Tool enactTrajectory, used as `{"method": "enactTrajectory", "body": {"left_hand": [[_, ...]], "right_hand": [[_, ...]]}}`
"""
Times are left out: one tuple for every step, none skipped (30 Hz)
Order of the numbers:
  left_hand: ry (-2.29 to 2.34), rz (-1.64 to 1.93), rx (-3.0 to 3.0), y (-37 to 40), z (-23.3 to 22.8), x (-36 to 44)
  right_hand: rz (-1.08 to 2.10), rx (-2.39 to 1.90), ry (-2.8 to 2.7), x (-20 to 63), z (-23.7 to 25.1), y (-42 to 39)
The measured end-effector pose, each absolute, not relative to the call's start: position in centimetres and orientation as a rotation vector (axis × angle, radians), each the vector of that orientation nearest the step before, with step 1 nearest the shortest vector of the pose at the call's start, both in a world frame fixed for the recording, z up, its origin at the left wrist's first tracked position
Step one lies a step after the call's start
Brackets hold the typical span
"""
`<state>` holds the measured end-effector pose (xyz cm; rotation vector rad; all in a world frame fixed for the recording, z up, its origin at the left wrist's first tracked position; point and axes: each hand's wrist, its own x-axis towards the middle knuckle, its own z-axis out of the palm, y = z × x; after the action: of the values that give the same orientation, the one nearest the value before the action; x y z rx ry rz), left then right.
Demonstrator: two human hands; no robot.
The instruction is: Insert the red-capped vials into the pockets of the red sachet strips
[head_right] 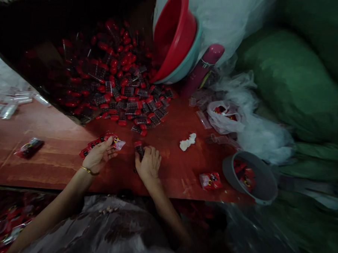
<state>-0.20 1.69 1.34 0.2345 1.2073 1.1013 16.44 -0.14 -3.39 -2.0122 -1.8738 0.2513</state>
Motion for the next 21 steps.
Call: {"method": "enactTrajectory", "body": {"left_hand": [[1.202, 1.103, 0.238, 1.6, 1.4, -0.4], [1.196, 1.101, 0.243, 1.5, 1.4, -0.5], [1.192, 1.100, 0.247, 1.4, 1.5, -0.6], [1.189, 1.097, 0.252, 1.4, 1.5, -0.7], [1.186, 1.093, 0.258, 1.4, 1.5, -0.7], [1.182, 1.086, 0.266, 1.4, 1.4, -0.7], [1.176, 1.078, 0.276, 1.5, 1.4, -0.6], [1.168, 1.069, 0.288, 1.5, 1.3, -0.5], [1.160, 1.060, 0.304, 1.5, 1.3, -0.4], [1.153, 1.051, 0.322, 1.5, 1.3, -0.2], [1.151, 1.045, 0.341, 1.5, 1.3, -0.1], [1.153, 1.038, 0.363, 1.5, 1.3, 0.0], [1.159, 1.030, 0.386, 1.4, 1.3, 0.1], [1.171, 1.023, 0.411, 1.4, 1.4, 0.1], [1.182, 1.022, 0.440, 1.3, 1.4, 0.2], [1.193, 1.026, 0.470, 1.3, 1.4, 0.2], [1.199, 1.033, 0.500, 1.2, 1.4, 0.2], [1.201, 1.048, 0.528, 1.2, 1.4, 0.1], [1.199, 1.070, 0.554, 1.2, 1.4, 0.1], [1.195, 1.096, 0.578, 1.2, 1.3, 0.1], [1.193, 1.123, 0.601, 1.2, 1.3, 0.0]], "right_hand": [[0.345, -1.978, -1.828, 16.5, -3.3, 0.0], [0.476, -1.923, -1.768, 16.8, -3.1, 0.0], [0.632, -1.843, -1.696, 17.3, -2.8, -0.1], [0.798, -1.739, -1.625, 17.8, -2.4, -0.4], [0.955, -1.625, -1.559, 18.3, -1.9, -0.7], [1.083, -1.518, -1.508, 18.8, -1.4, -1.1], [1.174, -1.434, -1.473, 19.1, -0.8, -1.5], [1.220, -1.383, -1.458, 19.3, -0.3, -2.0], [1.232, -1.358, -1.462, 19.4, 0.1, -2.4], [1.221, -1.354, -1.478, 19.4, 0.5, -2.7], [1.193, -1.360, -1.501, 19.2, 0.7, -2.9], [1.159, -1.369, -1.528, 19.0, 0.8, -3.0], [1.134, -1.377, -1.550, 18.8, 0.8, -3.0], [1.129, -1.379, -1.559, 18.6, 0.8, -3.0], [1.142, -1.375, -1.556, 18.4, 0.7, -2.9], [1.170, -1.364, -1.538, 18.3, 0.6, -2.8], [1.210, -1.347, -1.508, 18.2, 0.5, -2.7], [1.259, -1.330, -1.470, 18.1, 0.4, -2.7], [1.305, -1.314, -1.430, 18.0, 0.3, -2.7], [1.343, -1.303, -1.395, 17.9, 0.3, -2.7], [1.365, -1.297, -1.371, 17.9, 0.3, -2.8]]}}
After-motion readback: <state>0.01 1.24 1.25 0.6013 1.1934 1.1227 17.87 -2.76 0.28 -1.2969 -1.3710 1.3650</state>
